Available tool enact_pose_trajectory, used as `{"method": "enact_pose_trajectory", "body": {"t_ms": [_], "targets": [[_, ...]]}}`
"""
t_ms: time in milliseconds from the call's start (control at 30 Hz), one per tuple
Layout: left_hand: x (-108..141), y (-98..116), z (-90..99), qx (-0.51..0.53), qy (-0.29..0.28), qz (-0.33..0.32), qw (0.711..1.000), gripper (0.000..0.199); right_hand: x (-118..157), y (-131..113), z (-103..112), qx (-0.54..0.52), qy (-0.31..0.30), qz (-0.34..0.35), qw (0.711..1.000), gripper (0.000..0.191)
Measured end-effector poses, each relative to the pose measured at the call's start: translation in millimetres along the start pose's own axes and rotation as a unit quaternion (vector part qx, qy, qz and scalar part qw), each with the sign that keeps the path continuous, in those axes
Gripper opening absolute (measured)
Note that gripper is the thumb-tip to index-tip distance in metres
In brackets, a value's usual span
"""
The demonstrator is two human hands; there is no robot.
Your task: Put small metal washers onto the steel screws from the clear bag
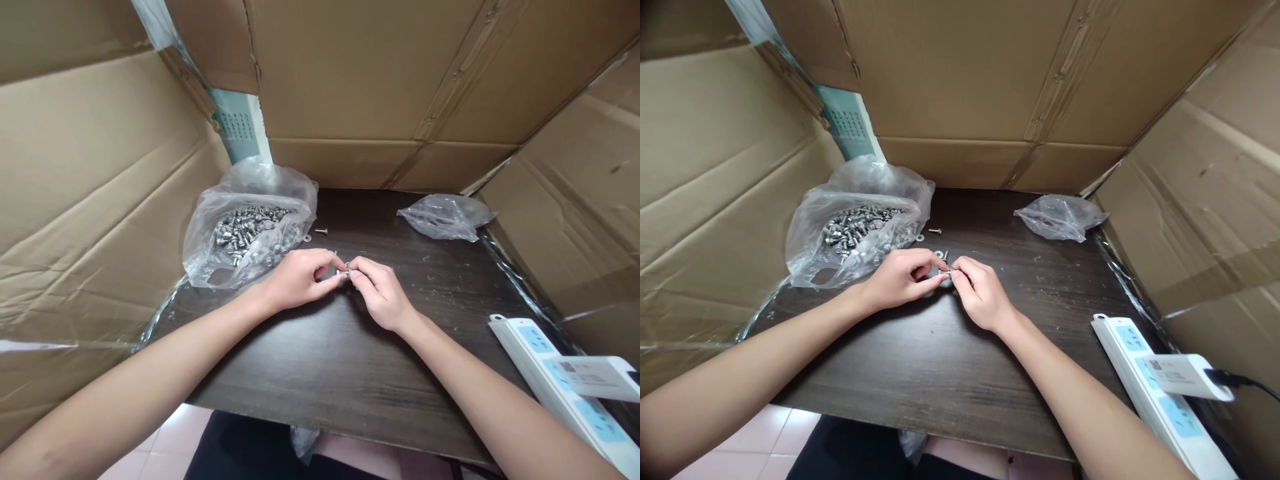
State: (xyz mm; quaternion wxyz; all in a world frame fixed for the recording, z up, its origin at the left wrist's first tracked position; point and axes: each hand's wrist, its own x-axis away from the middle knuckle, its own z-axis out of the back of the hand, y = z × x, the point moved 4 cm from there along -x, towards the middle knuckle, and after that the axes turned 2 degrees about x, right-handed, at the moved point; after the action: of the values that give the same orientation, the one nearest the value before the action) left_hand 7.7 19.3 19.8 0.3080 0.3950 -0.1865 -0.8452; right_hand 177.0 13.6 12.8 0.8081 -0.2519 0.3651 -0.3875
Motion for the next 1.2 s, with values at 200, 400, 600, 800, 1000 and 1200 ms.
{"method": "enact_pose_trajectory", "body": {"t_ms": [200, 400, 600, 800, 1000, 1200], "targets": [[0.7, 0.3, -1.0, 0.001, 0.004, 0.003, 1.0, 0.017, 0.4, 0.3, 0.5, -0.009, -0.007, -0.011, 1.0, 0.028], [1.1, 1.1, -2.2, -0.004, 0.017, -0.012, 1.0, 0.016, 1.5, 4.0, -1.5, -0.01, -0.015, -0.024, 1.0, 0.033], [0.5, 0.0, -1.1, 0.0, 0.041, -0.015, 0.999, 0.013, 3.3, 5.9, -2.0, -0.02, -0.024, -0.044, 0.999, 0.035], [-1.4, -1.2, 1.5, -0.01, 0.063, -0.008, 0.998, 0.011, 2.7, 3.9, 0.6, -0.022, 0.003, -0.041, 0.999, 0.02], [-0.3, -0.6, -0.8, -0.01, 0.054, -0.017, 0.998, 0.013, 3.6, 4.6, -1.8, -0.016, -0.007, -0.032, 0.999, 0.02], [0.6, -1.6, -2.1, -0.007, 0.05, -0.016, 0.999, 0.014, 3.8, 5.3, -2.8, -0.016, -0.018, -0.035, 0.999, 0.025]]}}
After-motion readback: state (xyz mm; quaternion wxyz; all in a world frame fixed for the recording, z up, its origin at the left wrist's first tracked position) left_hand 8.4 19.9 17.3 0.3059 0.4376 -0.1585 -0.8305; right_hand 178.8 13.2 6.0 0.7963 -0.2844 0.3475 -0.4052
